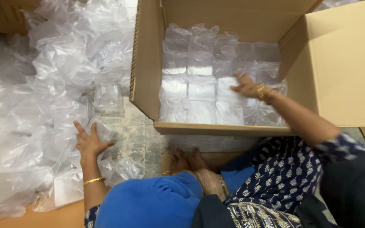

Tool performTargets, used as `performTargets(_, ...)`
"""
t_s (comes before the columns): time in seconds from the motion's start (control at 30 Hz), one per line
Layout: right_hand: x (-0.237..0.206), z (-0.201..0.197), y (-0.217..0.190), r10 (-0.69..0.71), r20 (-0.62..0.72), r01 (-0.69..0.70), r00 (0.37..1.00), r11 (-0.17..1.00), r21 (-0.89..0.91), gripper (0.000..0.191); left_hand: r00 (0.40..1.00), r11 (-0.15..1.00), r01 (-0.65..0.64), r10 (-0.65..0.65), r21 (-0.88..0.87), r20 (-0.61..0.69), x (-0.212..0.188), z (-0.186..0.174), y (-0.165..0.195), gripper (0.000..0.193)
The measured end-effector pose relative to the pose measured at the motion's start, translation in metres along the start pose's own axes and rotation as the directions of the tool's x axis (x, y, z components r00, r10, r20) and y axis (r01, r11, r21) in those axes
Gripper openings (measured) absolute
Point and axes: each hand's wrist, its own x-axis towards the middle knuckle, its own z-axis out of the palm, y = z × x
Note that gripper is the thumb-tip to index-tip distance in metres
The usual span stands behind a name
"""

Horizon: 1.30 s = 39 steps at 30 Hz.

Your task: The person sits on the floor and packs plastic-wrapped square plastic containers into a cardboard box, wrapping each container in a clear plastic bag and arranging them in rows inside the box, pressing the layer flat as the box fills.

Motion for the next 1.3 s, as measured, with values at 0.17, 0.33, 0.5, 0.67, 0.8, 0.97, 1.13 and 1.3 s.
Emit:
performTargets(0.17, 0.023, 0.038, 0.005, -0.063, 0.002, 0.059, 0.998, 0.937, -0.343, 0.074, 0.993, 0.999, -0.021, 0.026, 0.051, -0.112, -0.012, 0.013, 0.006, 0.107)
performTargets(0.33, 0.005, 0.04, -0.013, -0.207, -0.116, 0.139, 0.971, 0.892, -0.431, 0.073, 0.989, 0.996, -0.07, 0.076, 0.046, -0.127, -0.012, 0.011, 0.012, 0.102)
performTargets(0.5, -0.016, 0.025, -0.047, -0.242, -0.178, 0.133, 0.954, 0.871, -0.473, 0.07, 0.996, 0.997, -0.067, 0.069, 0.033, -0.064, -0.004, 0.001, 0.013, 0.117)
performTargets(0.67, -0.058, 0.003, -0.105, -0.56, -0.375, 0.434, 0.738, 0.821, -0.372, 0.056, 0.955, 0.954, -0.289, 0.281, -0.076, -0.1, -0.027, 0.029, 0.056, 0.11)
performTargets(0.8, -0.111, -0.002, -0.163, -0.658, -0.422, 0.613, 0.623, 0.746, -0.259, 0.053, 0.783, 0.71, -0.499, 0.124, -0.496, -0.61, -0.042, 0.015, 0.08, 0.114)
performTargets(0.97, -0.162, -0.011, -0.233, -0.768, -0.382, 0.815, 0.513, 0.576, -0.063, 0.072, 0.293, 0.397, -0.887, 0.086, -0.237, -0.952, -0.067, -0.099, 0.085, 0.094)
performTargets(1.13, -0.186, 0.009, -0.281, -0.842, -0.368, 0.892, 0.394, 0.254, 0.374, 0.111, 0.023, 0.262, -0.951, 0.585, 0.162, -0.811, -0.117, -0.168, 0.144, 0.101)
performTargets(1.3, -0.177, 0.024, -0.249, -0.577, -0.427, 0.716, 0.697, 0.531, 0.453, 0.089, -0.237, 0.116, -0.925, 0.567, 0.362, -0.789, -0.103, -0.166, 0.158, 0.076)
